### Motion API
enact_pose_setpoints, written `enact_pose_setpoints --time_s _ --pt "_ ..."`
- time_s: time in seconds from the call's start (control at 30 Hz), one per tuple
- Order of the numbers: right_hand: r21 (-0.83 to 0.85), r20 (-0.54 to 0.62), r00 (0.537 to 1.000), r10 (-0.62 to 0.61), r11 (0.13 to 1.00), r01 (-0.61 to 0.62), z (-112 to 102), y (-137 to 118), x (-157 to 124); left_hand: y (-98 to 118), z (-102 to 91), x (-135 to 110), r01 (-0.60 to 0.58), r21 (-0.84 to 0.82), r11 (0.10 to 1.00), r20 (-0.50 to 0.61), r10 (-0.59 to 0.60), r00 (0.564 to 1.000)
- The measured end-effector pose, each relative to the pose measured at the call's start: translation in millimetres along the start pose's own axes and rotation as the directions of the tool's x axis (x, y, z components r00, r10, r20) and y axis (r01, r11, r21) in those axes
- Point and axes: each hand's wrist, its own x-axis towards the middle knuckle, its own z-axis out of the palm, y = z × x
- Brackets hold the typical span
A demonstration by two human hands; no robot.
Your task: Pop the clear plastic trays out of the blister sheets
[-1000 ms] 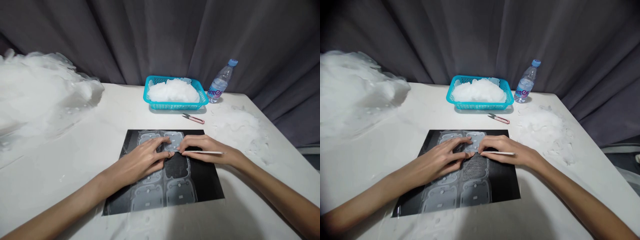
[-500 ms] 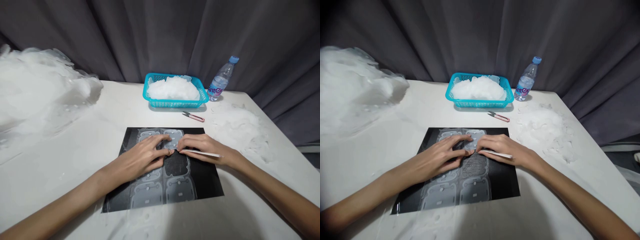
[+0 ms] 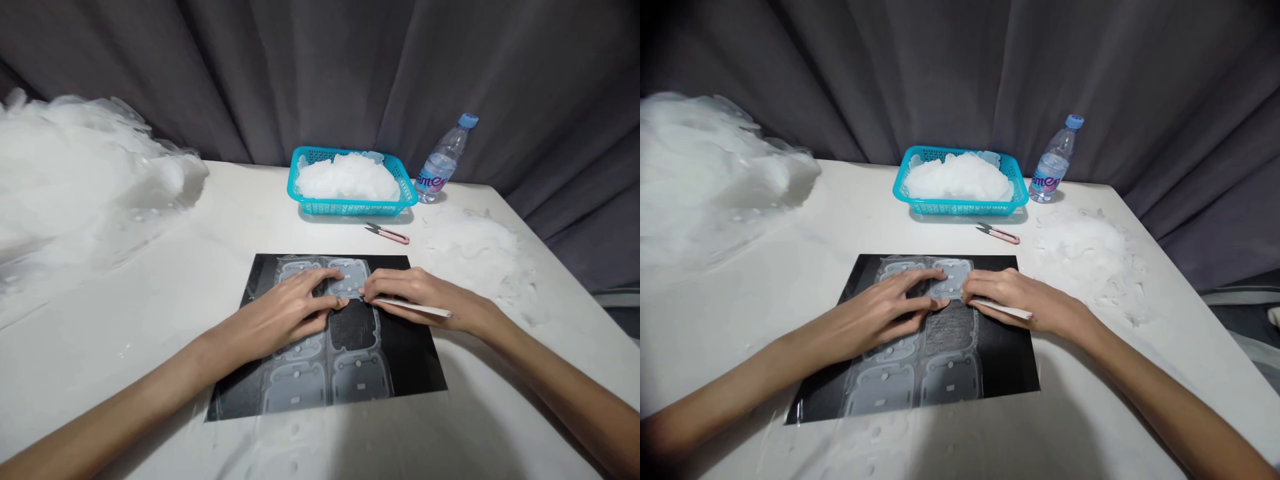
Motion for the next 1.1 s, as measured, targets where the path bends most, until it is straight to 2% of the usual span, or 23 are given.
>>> enact_pose_setpoints --time_s 0.23,0.47,0.87,0.97,1.1 --pt "0.001 -0.07 0.997 -0.024 1.0 0.024 9.2 7.7 0.9 0.9 6.1 -2.9 -0.009 0.041 0.999 -0.043 0.011 0.999" --pt "0.009 -0.075 0.997 -0.031 0.999 0.031 9.9 6.8 0.0 1.0 6.4 -3.5 -0.003 0.038 0.999 -0.042 0.004 0.999" --pt "-0.035 -0.07 0.997 -0.037 0.999 0.035 12.5 8.0 0.2 2.7 9.8 -1.9 -0.029 0.169 0.985 -0.026 0.034 0.999" --pt "-0.071 -0.072 0.996 -0.056 0.996 0.051 15.1 8.3 0.8 3.2 6.6 -1.7 -0.04 0.145 0.989 -0.018 0.043 0.999" --pt "-0.145 -0.088 0.992 -0.085 0.987 0.071 19.3 9.3 2.6 6.5 4.3 -1.7 0.005 0.058 0.998 -0.019 -0.004 1.0"
